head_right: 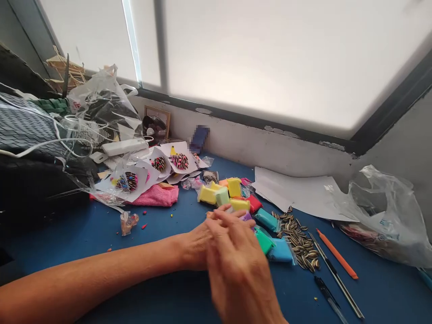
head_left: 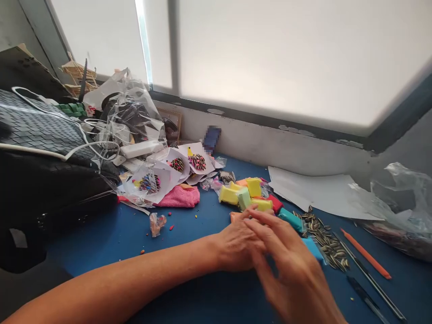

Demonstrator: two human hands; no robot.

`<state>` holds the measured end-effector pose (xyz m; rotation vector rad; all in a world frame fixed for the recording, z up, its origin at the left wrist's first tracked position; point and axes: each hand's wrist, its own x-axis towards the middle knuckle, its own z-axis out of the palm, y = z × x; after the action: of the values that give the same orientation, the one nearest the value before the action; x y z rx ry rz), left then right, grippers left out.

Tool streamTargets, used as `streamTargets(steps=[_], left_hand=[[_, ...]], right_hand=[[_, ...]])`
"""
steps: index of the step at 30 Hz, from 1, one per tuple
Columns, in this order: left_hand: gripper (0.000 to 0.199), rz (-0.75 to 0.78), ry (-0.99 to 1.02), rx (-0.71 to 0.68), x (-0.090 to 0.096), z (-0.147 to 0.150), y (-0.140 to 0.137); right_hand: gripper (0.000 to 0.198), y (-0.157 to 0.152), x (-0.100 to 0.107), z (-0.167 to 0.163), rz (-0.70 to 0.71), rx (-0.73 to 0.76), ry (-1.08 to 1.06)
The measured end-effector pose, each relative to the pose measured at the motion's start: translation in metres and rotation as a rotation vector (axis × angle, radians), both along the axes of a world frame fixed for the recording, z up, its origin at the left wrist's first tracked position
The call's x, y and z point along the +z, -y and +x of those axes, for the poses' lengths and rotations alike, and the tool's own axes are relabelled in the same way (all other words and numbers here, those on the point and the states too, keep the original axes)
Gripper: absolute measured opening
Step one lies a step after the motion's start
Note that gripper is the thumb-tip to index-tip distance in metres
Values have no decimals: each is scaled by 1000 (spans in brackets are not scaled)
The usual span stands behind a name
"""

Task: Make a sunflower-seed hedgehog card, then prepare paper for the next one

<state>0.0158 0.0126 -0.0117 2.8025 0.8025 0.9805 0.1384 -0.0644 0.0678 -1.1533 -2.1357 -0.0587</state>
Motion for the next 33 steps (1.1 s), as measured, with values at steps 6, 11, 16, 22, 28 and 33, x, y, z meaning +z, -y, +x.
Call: streamTargets(steps=[6, 11, 16, 22, 28, 33], left_hand=[[49, 103, -329, -101, 20, -11, -30], [51, 112, -334, -54, 20, -9, -50], [52, 81, -324, 29, 20, -7, -51], [54, 38, -246, 23, 22, -7, -49], [50, -4, -253, 169, 21, 2, -72], [71, -112, -184, 156, 27, 3, -66]], right_hand=[[72, 4, -33, 99, 40, -609, 473], [71, -2, -54, 97, -103, -589, 471], [59, -16, -58, 80, -123, -493, 442], [54, -39, -62, 72, -120, -407, 377], [55, -74, -63, 60, -119, -382, 342], [55, -63, -62, 61, -85, -390, 343]])
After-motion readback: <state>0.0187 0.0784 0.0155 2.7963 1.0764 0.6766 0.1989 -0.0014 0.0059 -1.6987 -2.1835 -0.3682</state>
